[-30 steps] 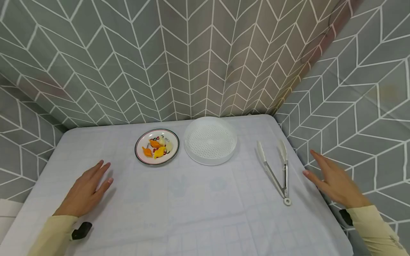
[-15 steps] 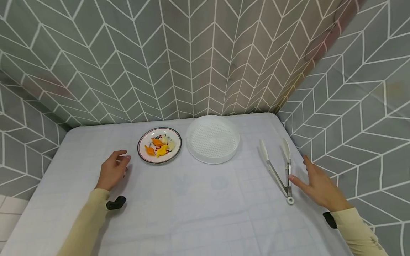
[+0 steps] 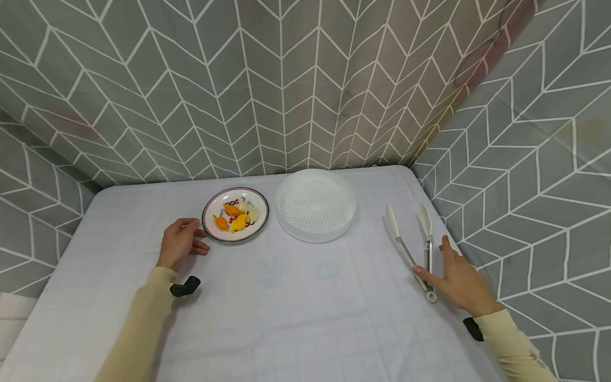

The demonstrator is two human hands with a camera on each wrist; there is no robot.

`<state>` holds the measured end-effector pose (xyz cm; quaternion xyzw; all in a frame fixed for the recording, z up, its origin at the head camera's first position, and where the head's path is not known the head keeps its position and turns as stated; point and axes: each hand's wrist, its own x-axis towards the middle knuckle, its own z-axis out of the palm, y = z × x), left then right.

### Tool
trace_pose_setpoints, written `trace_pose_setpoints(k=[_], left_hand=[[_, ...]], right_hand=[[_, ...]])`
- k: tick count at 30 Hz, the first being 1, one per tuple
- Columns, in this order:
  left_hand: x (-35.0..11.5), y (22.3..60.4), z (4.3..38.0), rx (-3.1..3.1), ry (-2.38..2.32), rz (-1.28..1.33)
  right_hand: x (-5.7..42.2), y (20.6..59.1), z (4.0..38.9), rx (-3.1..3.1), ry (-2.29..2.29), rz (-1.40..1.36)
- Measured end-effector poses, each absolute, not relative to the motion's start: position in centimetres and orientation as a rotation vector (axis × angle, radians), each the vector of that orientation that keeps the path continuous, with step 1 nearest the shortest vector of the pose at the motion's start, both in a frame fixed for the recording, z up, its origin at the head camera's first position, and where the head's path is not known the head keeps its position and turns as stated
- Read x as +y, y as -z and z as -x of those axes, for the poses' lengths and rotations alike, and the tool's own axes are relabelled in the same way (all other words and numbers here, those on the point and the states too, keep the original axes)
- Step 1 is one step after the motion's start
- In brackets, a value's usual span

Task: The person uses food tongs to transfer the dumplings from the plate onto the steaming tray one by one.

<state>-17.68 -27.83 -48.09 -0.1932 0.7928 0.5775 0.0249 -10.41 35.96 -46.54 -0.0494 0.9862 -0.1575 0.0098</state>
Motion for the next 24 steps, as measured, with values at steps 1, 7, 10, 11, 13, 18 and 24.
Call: trace_pose_setpoints(k=[1, 7, 10, 11, 13, 18, 24], left_hand=[[-27.8, 48.1, 17.8, 2.432, -1.803, 0.595], [-27.2, 48.1, 18.2, 2.361, -1.869, 0.662], [-26.7, 48.0, 18.4, 2.334, -1.902, 0.729], [-26.5, 47.9, 18.4, 2.326, -1.909, 0.75], [-26.2, 47.9, 18.7, 2.313, -1.915, 0.804], [-25.2, 47.9, 19.2, 2.31, -1.85, 0.941], [-24.3, 47.7, 19.4, 2.424, -1.701, 1.028]], right_hand=[[35.7, 46.6, 10.4, 3.089, 0.485, 0.155], [34.9, 46.7, 10.6, 3.125, 0.491, 0.155], [34.9, 46.7, 10.7, 3.13, 0.521, 0.167], [34.9, 46.8, 10.7, 3.128, 0.529, 0.168], [34.9, 46.8, 10.8, 3.123, 0.535, 0.167], [34.5, 46.7, 11.0, 3.097, 0.535, 0.129], [33.8, 46.9, 11.2, 3.075, 0.549, 0.093]])
